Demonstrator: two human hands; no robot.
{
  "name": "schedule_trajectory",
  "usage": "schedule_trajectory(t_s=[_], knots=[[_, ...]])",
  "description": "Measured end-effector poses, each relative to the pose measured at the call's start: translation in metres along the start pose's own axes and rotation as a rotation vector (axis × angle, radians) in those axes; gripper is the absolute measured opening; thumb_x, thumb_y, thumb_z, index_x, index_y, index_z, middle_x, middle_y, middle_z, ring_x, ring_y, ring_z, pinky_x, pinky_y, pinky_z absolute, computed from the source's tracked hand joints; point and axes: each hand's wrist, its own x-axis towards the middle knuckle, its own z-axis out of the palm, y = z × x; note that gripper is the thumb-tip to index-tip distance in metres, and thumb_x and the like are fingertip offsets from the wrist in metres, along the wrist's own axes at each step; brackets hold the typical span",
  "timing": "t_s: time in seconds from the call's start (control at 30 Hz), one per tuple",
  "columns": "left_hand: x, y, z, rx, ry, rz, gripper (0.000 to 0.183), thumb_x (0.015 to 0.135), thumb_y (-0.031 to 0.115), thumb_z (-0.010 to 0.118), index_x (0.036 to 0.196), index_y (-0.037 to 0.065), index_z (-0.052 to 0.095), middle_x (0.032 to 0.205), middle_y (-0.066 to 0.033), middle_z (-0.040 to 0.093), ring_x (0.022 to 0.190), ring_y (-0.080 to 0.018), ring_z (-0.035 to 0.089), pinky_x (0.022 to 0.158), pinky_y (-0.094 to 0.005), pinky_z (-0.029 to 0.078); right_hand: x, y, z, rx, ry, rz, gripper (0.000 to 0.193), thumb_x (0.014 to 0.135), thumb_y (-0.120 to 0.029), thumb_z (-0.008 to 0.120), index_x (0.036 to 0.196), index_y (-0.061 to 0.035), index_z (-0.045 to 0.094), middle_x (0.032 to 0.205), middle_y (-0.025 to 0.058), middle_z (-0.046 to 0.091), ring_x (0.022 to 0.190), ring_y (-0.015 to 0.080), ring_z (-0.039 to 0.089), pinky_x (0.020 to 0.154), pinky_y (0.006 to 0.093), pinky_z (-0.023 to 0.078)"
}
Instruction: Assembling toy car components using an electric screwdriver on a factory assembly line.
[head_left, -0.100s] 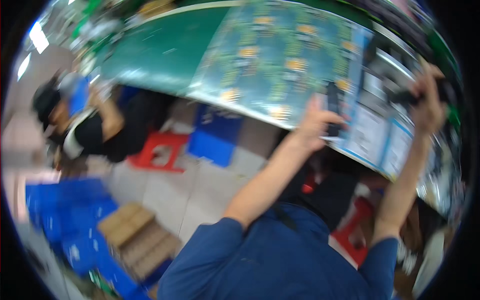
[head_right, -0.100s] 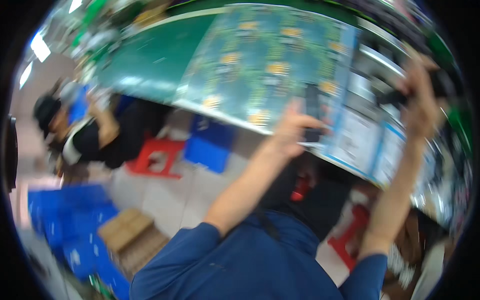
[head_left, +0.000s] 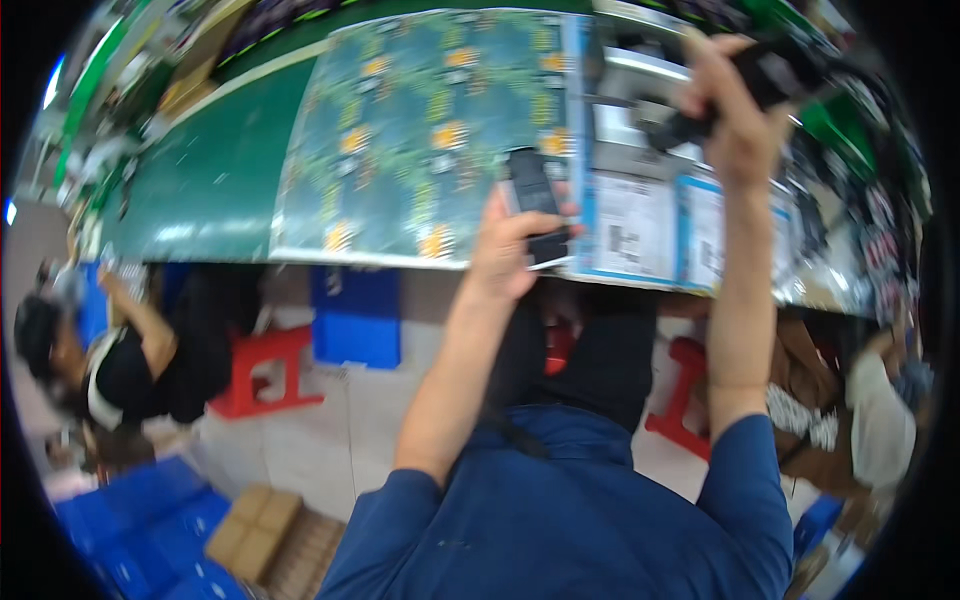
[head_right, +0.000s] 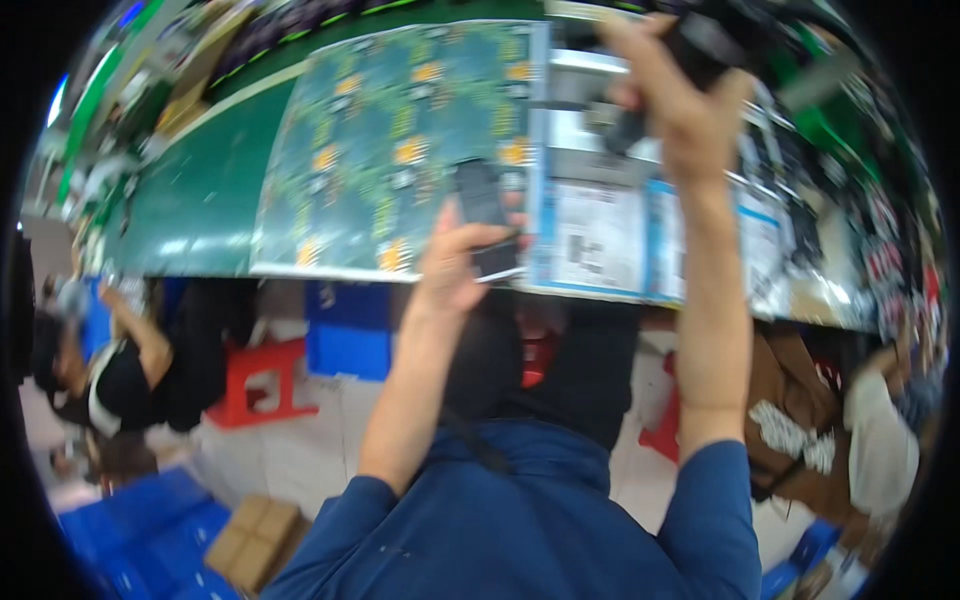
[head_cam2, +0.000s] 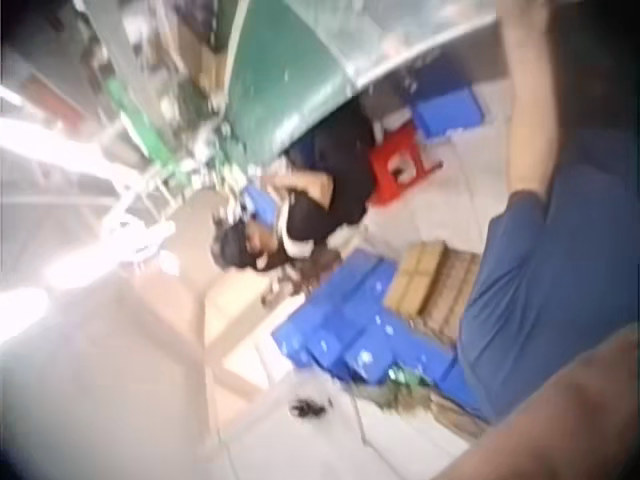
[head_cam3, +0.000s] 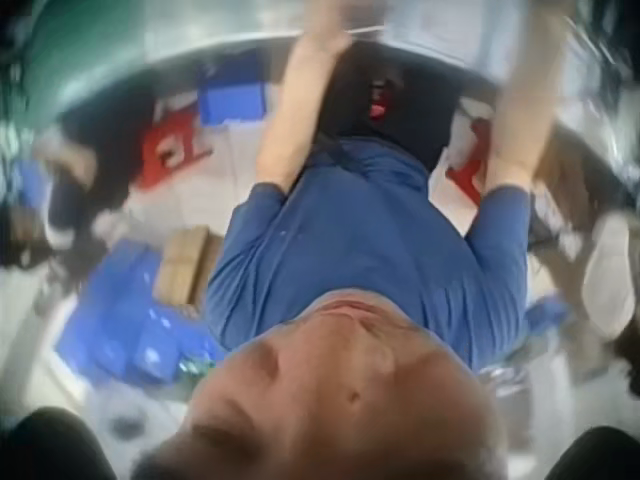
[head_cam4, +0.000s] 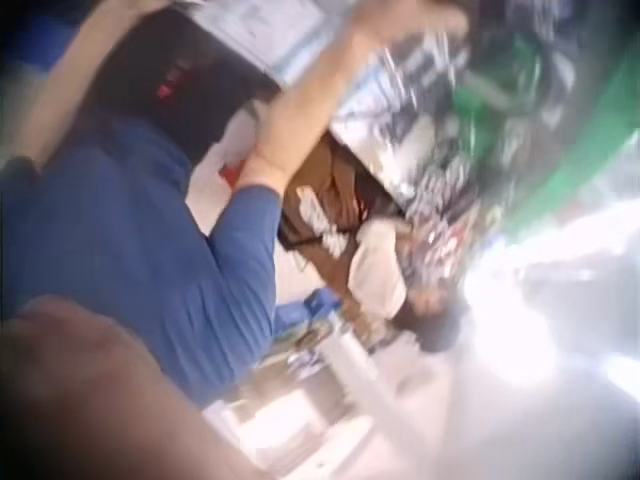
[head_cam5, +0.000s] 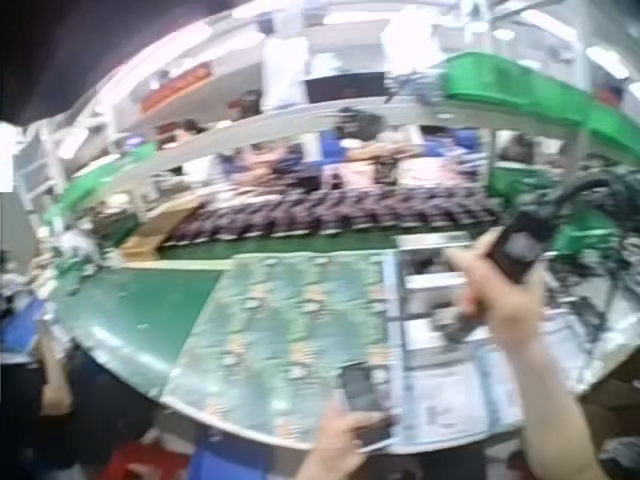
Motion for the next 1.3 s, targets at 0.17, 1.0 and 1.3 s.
schedule_trajectory(t_s=[0.17,1.0,1.3], knots=[[0.012,0.044,-0.059,0.143,-0.034,-0.087,0.058,0.077,-0.015,0.054,0.130,0.006,0.047,0.118,-0.0171,0.062,0.100,-0.0287,0.067,0.084,-0.0491,0.062,-0.041,0.012,0.046,0.076,0.172,0.153,0.018,0.090,-0.015,0.072,0.081,-0.0037,0.062,0.058,0.0016,0.056,0.046,0.0102,0.053,0.047,0.0256,0.042],[0.026,0.045,-0.054,0.023,-0.023,-0.175,0.056,0.074,-0.015,0.054,0.126,0.005,0.048,0.115,-0.0137,0.059,0.098,-0.0254,0.064,0.082,-0.0430,0.060,-0.106,0.008,0.103,0.595,0.041,0.203,0.016,0.083,-0.007,0.078,0.083,-0.0026,0.062,0.061,0.0027,0.058,0.046,0.0077,0.053,0.045,0.0204,0.041],[0.031,0.051,-0.060,-0.151,0.001,-0.301,0.051,0.072,-0.013,0.054,0.120,0.005,0.050,0.108,-0.0119,0.059,0.092,-0.0256,0.065,0.081,-0.0458,0.060,-0.096,0.013,0.102,0.521,-0.254,0.168,0.021,0.088,-0.010,0.068,0.085,-0.0059,0.047,0.061,0.0039,0.049,0.048,0.0111,0.049,0.050,0.0256,0.044]])
